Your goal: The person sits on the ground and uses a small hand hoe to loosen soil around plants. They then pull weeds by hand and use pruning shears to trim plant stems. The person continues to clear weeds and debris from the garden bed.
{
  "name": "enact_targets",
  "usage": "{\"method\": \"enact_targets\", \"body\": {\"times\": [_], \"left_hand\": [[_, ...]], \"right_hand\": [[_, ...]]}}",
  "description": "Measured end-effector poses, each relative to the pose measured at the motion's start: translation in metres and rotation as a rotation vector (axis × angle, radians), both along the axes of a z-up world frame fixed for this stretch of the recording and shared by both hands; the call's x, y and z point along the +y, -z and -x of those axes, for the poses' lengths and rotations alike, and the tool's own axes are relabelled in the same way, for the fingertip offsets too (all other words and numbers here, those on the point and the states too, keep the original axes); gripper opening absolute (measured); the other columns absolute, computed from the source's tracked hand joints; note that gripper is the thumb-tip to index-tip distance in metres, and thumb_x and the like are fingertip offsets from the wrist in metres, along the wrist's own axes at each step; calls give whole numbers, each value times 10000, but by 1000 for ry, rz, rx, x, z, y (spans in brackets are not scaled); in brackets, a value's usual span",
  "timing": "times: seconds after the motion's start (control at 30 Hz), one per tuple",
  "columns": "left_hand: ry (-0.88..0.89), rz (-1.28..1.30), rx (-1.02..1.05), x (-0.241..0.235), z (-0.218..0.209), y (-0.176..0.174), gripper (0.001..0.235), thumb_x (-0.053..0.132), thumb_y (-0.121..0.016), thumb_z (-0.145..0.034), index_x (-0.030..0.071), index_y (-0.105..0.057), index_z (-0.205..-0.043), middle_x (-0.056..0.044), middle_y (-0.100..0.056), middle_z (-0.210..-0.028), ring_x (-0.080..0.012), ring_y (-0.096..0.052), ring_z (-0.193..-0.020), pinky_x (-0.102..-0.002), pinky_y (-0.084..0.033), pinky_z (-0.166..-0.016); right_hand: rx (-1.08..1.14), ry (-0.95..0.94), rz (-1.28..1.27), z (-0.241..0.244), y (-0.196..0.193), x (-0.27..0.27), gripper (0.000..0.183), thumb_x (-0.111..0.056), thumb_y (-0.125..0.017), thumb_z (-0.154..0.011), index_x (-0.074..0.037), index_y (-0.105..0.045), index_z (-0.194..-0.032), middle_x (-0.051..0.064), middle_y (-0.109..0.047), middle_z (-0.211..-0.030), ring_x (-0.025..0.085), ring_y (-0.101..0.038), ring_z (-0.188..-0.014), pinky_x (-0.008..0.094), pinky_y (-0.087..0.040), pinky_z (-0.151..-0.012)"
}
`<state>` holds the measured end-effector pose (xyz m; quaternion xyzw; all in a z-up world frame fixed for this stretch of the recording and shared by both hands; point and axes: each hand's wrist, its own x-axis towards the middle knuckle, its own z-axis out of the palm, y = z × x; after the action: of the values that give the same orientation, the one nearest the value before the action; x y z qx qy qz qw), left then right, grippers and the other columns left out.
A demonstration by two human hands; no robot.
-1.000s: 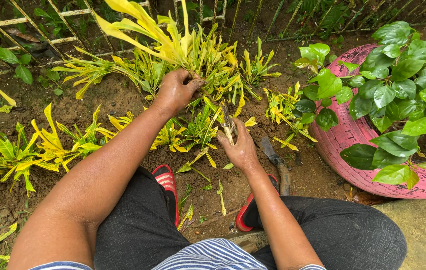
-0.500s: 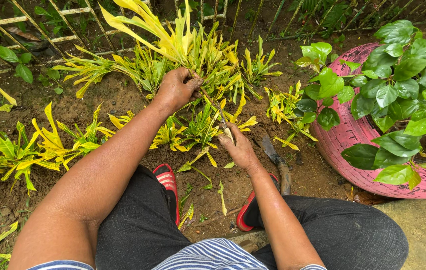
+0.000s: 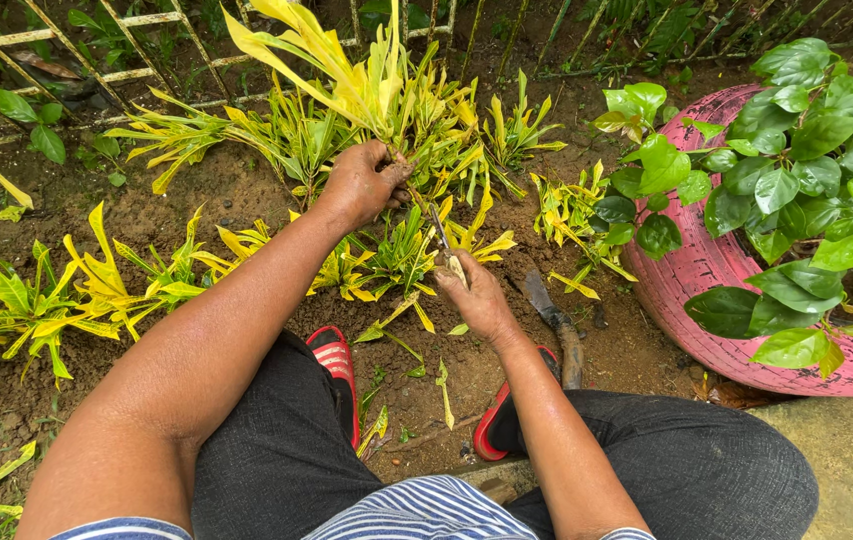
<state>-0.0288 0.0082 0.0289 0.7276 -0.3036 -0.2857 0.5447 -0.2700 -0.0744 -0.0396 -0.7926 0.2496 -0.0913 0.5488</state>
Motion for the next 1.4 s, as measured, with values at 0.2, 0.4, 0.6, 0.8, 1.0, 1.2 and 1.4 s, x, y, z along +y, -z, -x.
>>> {"method": "enact_targets", "body": {"times": [0.2,0.4,0.6,0.8,1.0,1.2,1.4], "left_hand": [[-22,-42,-355,6,-4,2,194,186,-750,-924,10,-705,-993,-117,-739,-879,-202,-724,-763,-368,-586,-722],[19,-149,-579,11,-8,5,270,221,-786,-889,20,-737,-1062,-194,-749,-993,-307,-720,-890,-423,-559,-826],[127,-210,-397,-6,18,21,287,266,-752,-872,56,-747,-1068,-152,-765,-1021,-261,-750,-911,-390,-565,-857],[273,-257,-422,-25,42,42,354,310,-738,-925,40,-738,-1154,-198,-746,-1065,-332,-732,-963,-426,-556,-896],[308,-299,-477,-71,61,79,344,296,-741,-933,32,-720,-1153,-240,-719,-1077,-404,-693,-995,-467,-545,-911],[331,-191,-326,-120,93,145,269,229,-693,-921,89,-742,-1146,-188,-741,-1100,-348,-725,-1010,-433,-552,-949],[210,68,-384,-132,156,223,370,203,-687,-866,59,-706,-1206,-245,-703,-1168,-432,-670,-1079,-474,-539,-936]], "right_hand": [[179,-24,-133,1,28,-8,617,-564,-585,-969,-107,-588,-1383,86,-657,-985,184,-617,-837,387,-557,-776],[731,-354,110,19,80,7,1046,-818,-582,-807,-209,-284,-1604,194,-476,-1475,372,-514,-1299,546,-427,-1084],[782,-524,277,25,108,35,1113,-831,-643,-761,-262,-234,-1627,187,-237,-1643,400,-237,-1516,546,-240,-1212],[863,-678,405,16,50,-31,873,-580,-692,-870,-236,-366,-1603,122,-351,-1645,338,-399,-1492,472,-342,-1226],[1279,-828,543,57,-22,-131,831,-571,-672,-925,-253,-333,-1614,99,-404,-1633,313,-417,-1491,469,-373,-1209],[1378,-488,33,114,20,-189,687,-409,-638,-917,-293,-368,-1538,48,-430,-1530,304,-542,-1313,495,-582,-996],[1102,-73,-232,199,157,-206,596,-308,-684,-889,-214,-414,-1412,112,-530,-1326,296,-606,-1090,476,-579,-850]]}}
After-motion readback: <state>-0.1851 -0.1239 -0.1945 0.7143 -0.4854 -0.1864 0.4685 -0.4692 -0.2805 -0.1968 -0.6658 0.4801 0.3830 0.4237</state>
